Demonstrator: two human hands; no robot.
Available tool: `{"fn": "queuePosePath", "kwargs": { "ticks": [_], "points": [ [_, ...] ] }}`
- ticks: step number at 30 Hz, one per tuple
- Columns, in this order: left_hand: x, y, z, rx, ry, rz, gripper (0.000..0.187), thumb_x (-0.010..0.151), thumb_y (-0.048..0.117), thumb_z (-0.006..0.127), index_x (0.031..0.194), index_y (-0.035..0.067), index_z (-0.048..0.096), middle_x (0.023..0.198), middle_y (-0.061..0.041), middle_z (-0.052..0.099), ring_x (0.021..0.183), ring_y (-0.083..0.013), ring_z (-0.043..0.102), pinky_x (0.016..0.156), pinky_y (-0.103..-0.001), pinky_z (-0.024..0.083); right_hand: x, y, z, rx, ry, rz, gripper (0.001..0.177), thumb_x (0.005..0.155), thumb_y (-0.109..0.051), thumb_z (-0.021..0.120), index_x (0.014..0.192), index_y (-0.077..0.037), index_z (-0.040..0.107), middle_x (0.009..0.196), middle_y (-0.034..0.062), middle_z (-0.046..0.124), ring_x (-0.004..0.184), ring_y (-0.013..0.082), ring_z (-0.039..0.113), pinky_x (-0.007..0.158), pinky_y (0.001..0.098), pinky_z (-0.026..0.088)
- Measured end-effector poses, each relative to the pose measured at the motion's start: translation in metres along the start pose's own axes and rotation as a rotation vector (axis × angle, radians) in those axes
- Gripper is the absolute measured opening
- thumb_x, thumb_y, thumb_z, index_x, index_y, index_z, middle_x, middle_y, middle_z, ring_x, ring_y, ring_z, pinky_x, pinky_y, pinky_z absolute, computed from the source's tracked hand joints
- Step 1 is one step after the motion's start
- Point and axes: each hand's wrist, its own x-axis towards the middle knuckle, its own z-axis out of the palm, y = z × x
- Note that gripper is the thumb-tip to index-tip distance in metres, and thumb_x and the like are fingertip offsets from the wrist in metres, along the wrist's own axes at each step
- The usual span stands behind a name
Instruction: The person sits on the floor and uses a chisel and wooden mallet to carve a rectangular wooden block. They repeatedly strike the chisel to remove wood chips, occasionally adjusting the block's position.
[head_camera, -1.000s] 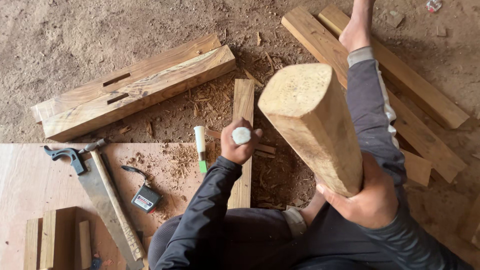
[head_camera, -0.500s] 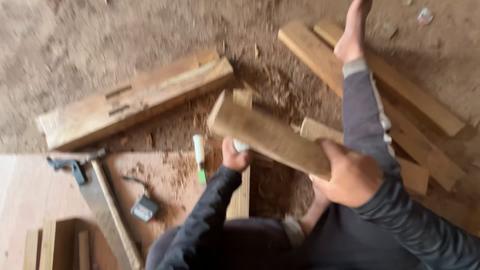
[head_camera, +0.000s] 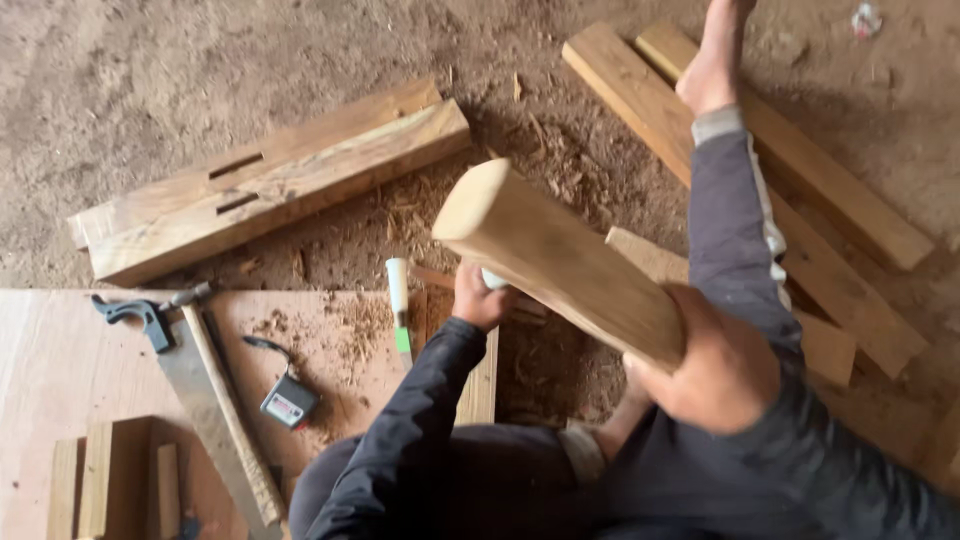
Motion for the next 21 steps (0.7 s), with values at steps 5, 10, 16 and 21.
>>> {"fn": "queuePosePath", "kwargs": {
  "ticks": [5,10,16,21],
  "points": [
    [0.041,0.007,-0.009,0.189,0.035,0.369,0.038,0.083,0.006,0.065,0.120,0.010,0.073,0.124,-0.014,0.075,0.125,-0.0325,0.066,0.112,-0.045,0.047,0.007,-0.009,0.009,0.003,-0.003,-0.128,0.054,0.070,-0.027,0.082,0.117,-0.008,0.063,0.092,0.0169,0.075,0.078,0.0364,0.075,0.066,0.0448,0.059],
    [0.045,0.073,-0.026,-0.114,-0.019,0.091,0.029,0.087,0.008,0.072,0.116,0.003,0.072,0.109,-0.011,0.077,0.098,-0.0273,0.074,0.086,-0.034,0.060,-0.008,-0.009,0.018,0.059,-0.030,0.032,0.060,0.064,-0.023,0.086,0.118,-0.006,0.064,0.094,0.0189,0.076,0.082,0.0350,0.076,0.069,0.0426,0.058],
    [0.035,0.165,-0.064,-0.406,0.063,0.167,0.025,0.089,0.006,0.075,0.075,0.008,0.054,0.071,0.000,0.057,0.061,-0.0090,0.052,0.056,-0.026,0.041,-0.021,0.002,0.006,0.219,0.101,0.051,0.067,0.063,-0.021,0.086,0.121,0.001,0.060,0.102,0.0180,0.074,0.089,0.0272,0.075,0.078,0.0379,0.058],
    [0.038,0.170,-0.088,-0.334,0.176,0.092,0.028,0.092,0.007,0.074,0.077,0.008,0.051,0.072,0.002,0.054,0.065,-0.0069,0.047,0.059,-0.026,0.040,-0.025,-0.004,0.008,0.252,0.173,-0.041,0.061,0.070,-0.018,0.086,0.120,0.005,0.060,0.107,0.0154,0.073,0.095,0.0226,0.074,0.084,0.0336,0.057]
  ]
}}
